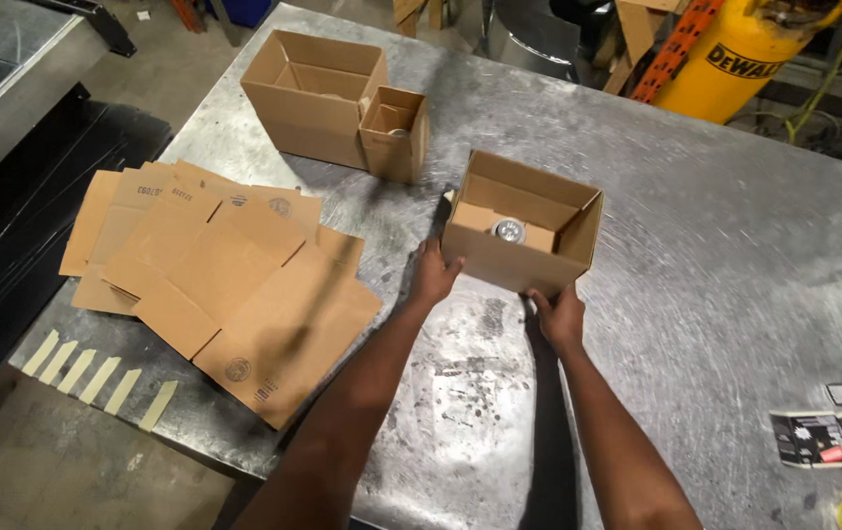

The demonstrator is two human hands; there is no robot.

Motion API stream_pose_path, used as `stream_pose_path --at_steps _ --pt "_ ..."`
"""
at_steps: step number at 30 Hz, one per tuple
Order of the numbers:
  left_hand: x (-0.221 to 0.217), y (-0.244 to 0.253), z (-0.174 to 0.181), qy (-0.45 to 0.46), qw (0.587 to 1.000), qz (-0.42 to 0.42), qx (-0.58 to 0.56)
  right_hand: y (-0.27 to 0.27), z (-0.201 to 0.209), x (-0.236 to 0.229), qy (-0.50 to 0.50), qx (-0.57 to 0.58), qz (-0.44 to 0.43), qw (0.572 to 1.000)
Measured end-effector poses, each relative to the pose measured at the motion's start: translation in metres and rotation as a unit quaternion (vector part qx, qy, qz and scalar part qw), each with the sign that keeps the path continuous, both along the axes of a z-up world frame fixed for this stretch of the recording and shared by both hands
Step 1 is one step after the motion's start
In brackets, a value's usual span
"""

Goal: The person assembles multiple small cardboard boxes by hand, applies tape to secure the bottoms, places a single spray can or small boxed item into each, and stacks the completed boxes on a metal workbench.

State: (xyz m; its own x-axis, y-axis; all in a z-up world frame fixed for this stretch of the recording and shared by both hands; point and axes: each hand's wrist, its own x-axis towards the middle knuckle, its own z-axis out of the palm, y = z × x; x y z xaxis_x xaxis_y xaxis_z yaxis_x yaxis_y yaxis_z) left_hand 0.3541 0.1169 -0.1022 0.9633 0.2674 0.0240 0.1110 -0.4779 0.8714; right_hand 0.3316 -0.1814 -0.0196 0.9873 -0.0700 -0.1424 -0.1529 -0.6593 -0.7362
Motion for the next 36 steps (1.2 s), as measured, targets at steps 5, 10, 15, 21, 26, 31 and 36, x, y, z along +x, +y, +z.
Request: stream_pose_path --at_steps 5,10,15,21,26,31,36 --pt "0.073 0.010 -0.046 -0.060 0.998 0.016 0.010 0.024 -0.006 0.065 -0.012 0.008 -0.019 1.000" --pt "0.079 0.021 0.001 -0.029 0.999 -0.015 -0.032 0.044 -0.020 0.121 -0.019 -0.006 -0.013 1.000" --pt "0.015 0.022 0.051 -0.107 0.994 0.015 0.003 0.051 -0.031 0.160 -0.013 -0.002 -0.012 1.000" --pt "-0.156 0.006 0.123 -0.124 0.976 -0.011 -0.178 0.043 -0.056 0.176 -0.018 0.085 0.067 0.994" --pt "-0.328 -0.021 0.094 -0.042 0.964 0.051 -0.258 0.012 -0.122 0.198 -0.120 -0.043 0.007 0.992" --pt "-0.444 0.001 0.085 -0.005 0.943 0.177 -0.283 0.052 -0.083 0.074 -0.206 0.051 -0.021 0.977" --pt "-0.499 0.045 0.055 -0.072 0.914 0.306 -0.257 0.093 -0.054 -0.098 -0.213 0.098 0.029 0.972"
